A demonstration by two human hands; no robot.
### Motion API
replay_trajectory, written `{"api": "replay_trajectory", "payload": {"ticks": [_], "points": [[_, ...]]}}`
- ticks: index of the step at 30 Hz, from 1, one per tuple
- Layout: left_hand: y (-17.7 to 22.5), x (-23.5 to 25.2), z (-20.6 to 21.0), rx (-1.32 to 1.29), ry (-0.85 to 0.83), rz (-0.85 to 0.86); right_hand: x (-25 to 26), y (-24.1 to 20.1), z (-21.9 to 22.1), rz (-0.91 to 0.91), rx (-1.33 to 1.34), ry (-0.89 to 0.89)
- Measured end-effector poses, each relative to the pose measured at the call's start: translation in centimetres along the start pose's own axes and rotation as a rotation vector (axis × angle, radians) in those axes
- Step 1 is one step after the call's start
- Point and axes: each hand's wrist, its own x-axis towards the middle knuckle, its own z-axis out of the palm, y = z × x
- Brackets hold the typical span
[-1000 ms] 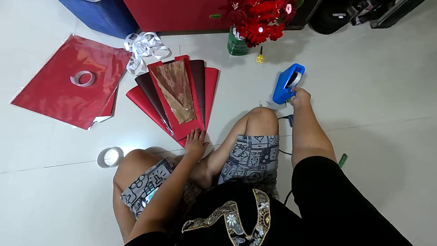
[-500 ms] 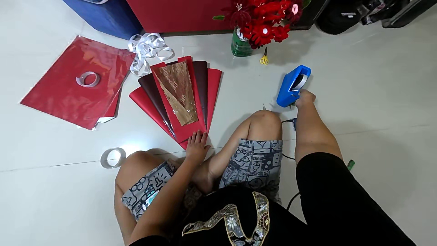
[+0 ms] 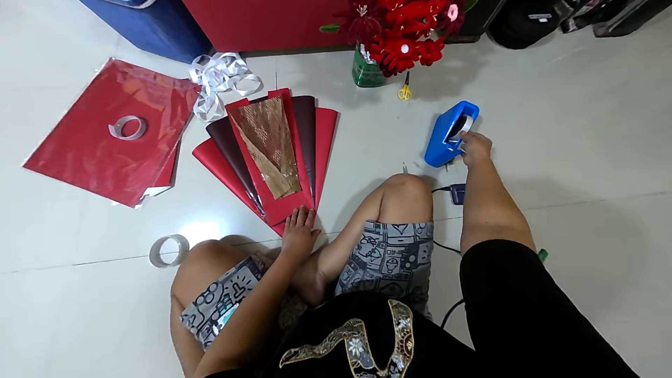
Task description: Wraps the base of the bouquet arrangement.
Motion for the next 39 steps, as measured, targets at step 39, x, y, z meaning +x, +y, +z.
{"api": "replay_trajectory", "payload": {"ticks": [39], "points": [[0.1, -0.1, -0.1, 0.026, -0.018, -0.021, 1.1, -4.2, -2.0, -0.589, -1.353, -0.535]]}}
